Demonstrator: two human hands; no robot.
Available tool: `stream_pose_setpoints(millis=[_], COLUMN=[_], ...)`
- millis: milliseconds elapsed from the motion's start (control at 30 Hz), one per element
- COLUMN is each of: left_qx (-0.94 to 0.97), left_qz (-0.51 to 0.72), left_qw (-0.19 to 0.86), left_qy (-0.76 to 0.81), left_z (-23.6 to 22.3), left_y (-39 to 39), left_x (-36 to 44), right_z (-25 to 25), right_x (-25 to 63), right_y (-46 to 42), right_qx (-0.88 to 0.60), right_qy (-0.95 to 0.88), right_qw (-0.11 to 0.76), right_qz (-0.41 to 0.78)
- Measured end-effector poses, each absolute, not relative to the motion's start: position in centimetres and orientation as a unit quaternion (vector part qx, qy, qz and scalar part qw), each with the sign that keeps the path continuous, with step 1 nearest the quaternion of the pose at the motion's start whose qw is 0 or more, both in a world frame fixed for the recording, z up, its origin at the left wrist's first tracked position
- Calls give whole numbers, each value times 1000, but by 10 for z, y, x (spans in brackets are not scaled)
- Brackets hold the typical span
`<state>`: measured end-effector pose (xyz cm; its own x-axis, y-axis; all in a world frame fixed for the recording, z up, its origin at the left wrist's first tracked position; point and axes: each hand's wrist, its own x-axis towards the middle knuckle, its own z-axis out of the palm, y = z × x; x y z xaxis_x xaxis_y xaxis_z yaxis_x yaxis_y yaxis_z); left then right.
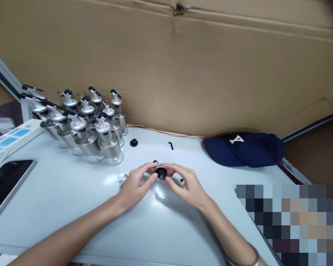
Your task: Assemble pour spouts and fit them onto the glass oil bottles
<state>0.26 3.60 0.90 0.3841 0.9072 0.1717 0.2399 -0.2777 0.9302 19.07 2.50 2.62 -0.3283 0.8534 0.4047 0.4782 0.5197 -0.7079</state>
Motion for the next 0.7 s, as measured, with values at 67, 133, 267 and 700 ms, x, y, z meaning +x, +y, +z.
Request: stream_pose_setpoints(millis=[67, 133, 267, 700], left_qx=[714, 724, 742, 802], left_qz=[379, 384, 397, 402], left_qw=[430, 414, 381, 287], left_qy=[403, 396, 383, 334], left_z=[10, 11, 9, 4], left_y=[35, 35, 34, 34], left_x=[3, 3, 4, 4], right_z=[26, 26, 28, 28], right_x=[190, 190, 190, 185], right_y=[25, 24, 23, 21], right_qx=[-426, -432, -448, -435], right_qy=[-778, -772, -764, -800], right_qw=[393, 391, 374, 361], right_qz=[243, 253, 276, 202])
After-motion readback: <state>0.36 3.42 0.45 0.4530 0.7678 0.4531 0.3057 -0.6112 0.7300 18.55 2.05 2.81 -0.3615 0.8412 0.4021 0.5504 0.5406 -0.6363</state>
